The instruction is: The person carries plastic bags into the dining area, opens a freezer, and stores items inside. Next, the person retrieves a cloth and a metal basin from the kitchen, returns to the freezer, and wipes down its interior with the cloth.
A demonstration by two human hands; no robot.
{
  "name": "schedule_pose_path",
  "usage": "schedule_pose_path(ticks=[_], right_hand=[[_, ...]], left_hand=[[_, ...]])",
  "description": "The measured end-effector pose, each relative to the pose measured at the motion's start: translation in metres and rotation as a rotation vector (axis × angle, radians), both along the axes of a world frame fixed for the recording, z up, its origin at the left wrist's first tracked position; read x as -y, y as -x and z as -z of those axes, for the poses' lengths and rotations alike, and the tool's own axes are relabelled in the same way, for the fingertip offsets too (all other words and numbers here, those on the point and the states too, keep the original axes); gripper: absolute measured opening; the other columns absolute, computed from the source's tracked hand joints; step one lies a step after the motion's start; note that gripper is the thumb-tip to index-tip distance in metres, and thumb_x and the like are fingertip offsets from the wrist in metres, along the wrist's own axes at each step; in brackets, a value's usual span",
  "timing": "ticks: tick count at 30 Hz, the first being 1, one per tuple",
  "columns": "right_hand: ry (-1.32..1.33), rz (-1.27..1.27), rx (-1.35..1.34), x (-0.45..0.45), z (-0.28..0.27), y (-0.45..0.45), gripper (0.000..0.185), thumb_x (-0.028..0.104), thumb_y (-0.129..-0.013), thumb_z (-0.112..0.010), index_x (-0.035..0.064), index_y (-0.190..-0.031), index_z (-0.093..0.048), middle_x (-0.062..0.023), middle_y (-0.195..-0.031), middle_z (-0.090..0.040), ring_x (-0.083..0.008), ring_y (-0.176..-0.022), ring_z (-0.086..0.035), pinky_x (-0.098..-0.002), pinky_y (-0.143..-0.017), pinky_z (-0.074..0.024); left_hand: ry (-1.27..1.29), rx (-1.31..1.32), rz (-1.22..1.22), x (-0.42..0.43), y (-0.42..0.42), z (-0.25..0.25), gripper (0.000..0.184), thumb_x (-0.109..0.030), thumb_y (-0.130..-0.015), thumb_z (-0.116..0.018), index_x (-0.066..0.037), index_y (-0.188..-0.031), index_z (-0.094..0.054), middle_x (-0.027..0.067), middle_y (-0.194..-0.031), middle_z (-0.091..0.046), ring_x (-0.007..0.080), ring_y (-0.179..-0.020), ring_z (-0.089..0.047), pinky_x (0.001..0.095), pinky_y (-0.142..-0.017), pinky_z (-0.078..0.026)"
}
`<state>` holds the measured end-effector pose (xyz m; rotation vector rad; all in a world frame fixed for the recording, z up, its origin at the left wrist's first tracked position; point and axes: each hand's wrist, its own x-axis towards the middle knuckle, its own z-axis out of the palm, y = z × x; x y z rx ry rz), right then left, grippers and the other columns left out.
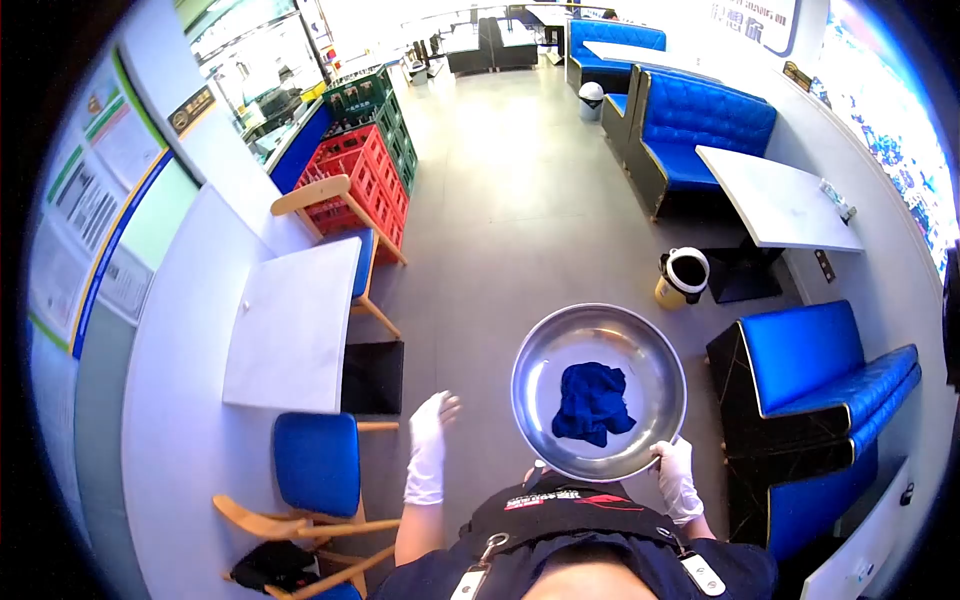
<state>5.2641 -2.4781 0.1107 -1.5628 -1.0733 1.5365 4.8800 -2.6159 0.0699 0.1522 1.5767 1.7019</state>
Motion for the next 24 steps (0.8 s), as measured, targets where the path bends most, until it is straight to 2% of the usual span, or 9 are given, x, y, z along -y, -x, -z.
schedule_pose_path(ticks=[3, 6, 10, 15, 21, 24], right_hand=[[0.000, 0.056, -0.006, -0.086, 0.008, 0.034, 0.016, 0.002, -0.064, -0.052, -0.0037, -0.079, -0.057, -0.0078, -0.059, -0.055, -0.0152, -0.039, -0.048, -0.0270, -0.034, -0.0384], [0.016, 0.060, -0.014, -0.182, 0.029, 0.069, 0.019, 0.000, -0.065, -0.052, -0.0048, -0.082, -0.058, -0.0101, -0.062, -0.058, -0.0175, -0.040, -0.052, -0.0270, -0.032, -0.0399], [0.033, 0.010, 0.009, -0.323, 0.039, 0.133, 0.016, 0.000, -0.065, -0.052, -0.0049, -0.079, -0.057, -0.0104, -0.059, -0.057, -0.0181, -0.039, -0.052, -0.0283, -0.033, -0.0406], [0.018, -0.121, 0.032, -0.485, 0.010, 0.246, 0.019, 0.001, -0.067, -0.051, -0.0053, -0.083, -0.057, -0.0104, -0.063, -0.057, -0.0180, -0.041, -0.052, -0.0284, -0.036, -0.0417], [-0.002, -0.209, 0.010, -0.659, 0.007, 0.388, 0.018, 0.001, -0.066, -0.052, -0.0038, -0.083, -0.058, -0.0093, -0.063, -0.057, -0.0168, -0.042, -0.051, -0.0276, -0.037, -0.0416], [0.020, -0.171, 0.023, -0.734, 0.004, 0.461, 0.017, 0.001, -0.065, -0.052, -0.0041, -0.080, -0.058, -0.0091, -0.062, -0.057, -0.0170, -0.041, -0.051, -0.0275, -0.037, -0.0415]], left_hand=[[-0.044, -0.126, 0.250, -0.145, 0.012, -0.029, 0.036, -0.029, -0.090, -0.048, 0.000, -0.109, -0.056, 0.0135, -0.102, -0.062, 0.0204, -0.091, -0.060, 0.0300, -0.080, -0.046], [-0.101, -0.092, 0.282, -0.259, 0.042, -0.039, 0.034, -0.028, -0.091, -0.047, 0.000, -0.109, -0.056, 0.0126, -0.100, -0.062, 0.0195, -0.090, -0.060, 0.0301, -0.080, -0.047], [-0.030, -0.090, 0.171, -0.366, 0.116, -0.024, 0.033, -0.026, -0.092, -0.046, -0.001, -0.110, -0.055, 0.0122, -0.100, -0.063, 0.0195, -0.089, -0.061, 0.0292, -0.079, -0.047], [-0.022, 0.026, -0.096, -0.428, 0.228, -0.019, 0.034, -0.026, -0.090, -0.049, 0.001, -0.109, -0.055, 0.0139, -0.100, -0.062, 0.0208, -0.086, -0.061, 0.0294, -0.075, -0.048], [0.111, 0.137, -0.386, -0.491, 0.364, 0.051, 0.042, -0.035, -0.090, -0.047, 0.000, -0.112, -0.053, 0.0138, -0.102, -0.061, 0.0227, -0.087, -0.060, 0.0318, -0.073, -0.047], [0.110, 0.189, -0.400, -0.573, 0.445, 0.061, 0.041, -0.034, -0.089, -0.048, 0.000, -0.112, -0.053, 0.0131, -0.101, -0.062, 0.0215, -0.086, -0.060, 0.0306, -0.072, -0.046]])
